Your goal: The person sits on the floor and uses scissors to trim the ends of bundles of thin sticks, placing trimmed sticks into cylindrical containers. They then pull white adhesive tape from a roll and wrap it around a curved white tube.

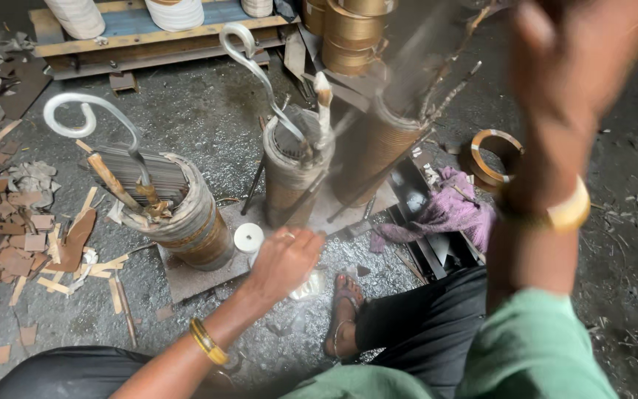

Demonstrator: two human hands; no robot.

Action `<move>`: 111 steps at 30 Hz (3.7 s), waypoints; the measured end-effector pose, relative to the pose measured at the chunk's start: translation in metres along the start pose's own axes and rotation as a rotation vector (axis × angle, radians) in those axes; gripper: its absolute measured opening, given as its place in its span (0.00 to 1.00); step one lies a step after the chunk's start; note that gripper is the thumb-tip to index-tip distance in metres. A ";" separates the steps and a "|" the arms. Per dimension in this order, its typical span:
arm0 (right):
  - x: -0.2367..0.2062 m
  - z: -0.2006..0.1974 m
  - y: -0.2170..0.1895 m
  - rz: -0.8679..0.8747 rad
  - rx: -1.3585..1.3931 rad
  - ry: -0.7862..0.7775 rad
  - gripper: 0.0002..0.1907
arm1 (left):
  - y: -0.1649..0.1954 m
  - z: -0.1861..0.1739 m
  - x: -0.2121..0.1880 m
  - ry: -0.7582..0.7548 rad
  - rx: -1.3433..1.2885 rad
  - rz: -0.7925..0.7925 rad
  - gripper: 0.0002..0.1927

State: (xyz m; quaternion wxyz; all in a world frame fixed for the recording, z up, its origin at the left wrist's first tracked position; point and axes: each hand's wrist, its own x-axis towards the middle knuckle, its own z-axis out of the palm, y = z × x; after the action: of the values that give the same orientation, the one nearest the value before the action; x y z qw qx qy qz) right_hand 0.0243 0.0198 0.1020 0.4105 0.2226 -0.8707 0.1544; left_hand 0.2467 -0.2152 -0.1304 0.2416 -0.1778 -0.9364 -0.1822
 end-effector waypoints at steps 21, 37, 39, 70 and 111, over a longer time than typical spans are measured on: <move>-0.152 0.066 0.006 -0.218 0.600 -0.138 0.08 | -0.054 -0.136 0.214 -0.324 0.483 0.132 0.07; -0.133 0.090 0.005 -0.191 0.828 -0.160 0.09 | -0.016 -0.160 0.260 -0.767 0.987 -0.130 0.07; -0.133 0.089 0.007 -0.180 0.847 -0.155 0.08 | -0.004 -0.178 0.254 -0.905 0.938 -0.207 0.08; -0.136 0.099 0.012 -0.132 0.820 -0.178 0.08 | 0.020 -0.183 0.271 -0.955 0.968 -0.146 0.09; -0.135 0.110 0.033 -0.055 0.776 -0.091 0.06 | 0.050 -0.208 0.233 -1.018 0.888 -0.246 0.11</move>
State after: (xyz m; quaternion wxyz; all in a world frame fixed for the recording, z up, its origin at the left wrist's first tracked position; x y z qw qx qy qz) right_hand 0.0126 0.0337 -0.0745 0.2606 0.3911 -0.7586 0.4513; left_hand 0.1569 -0.2038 0.1730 -0.2009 -0.0179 -0.9327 0.2989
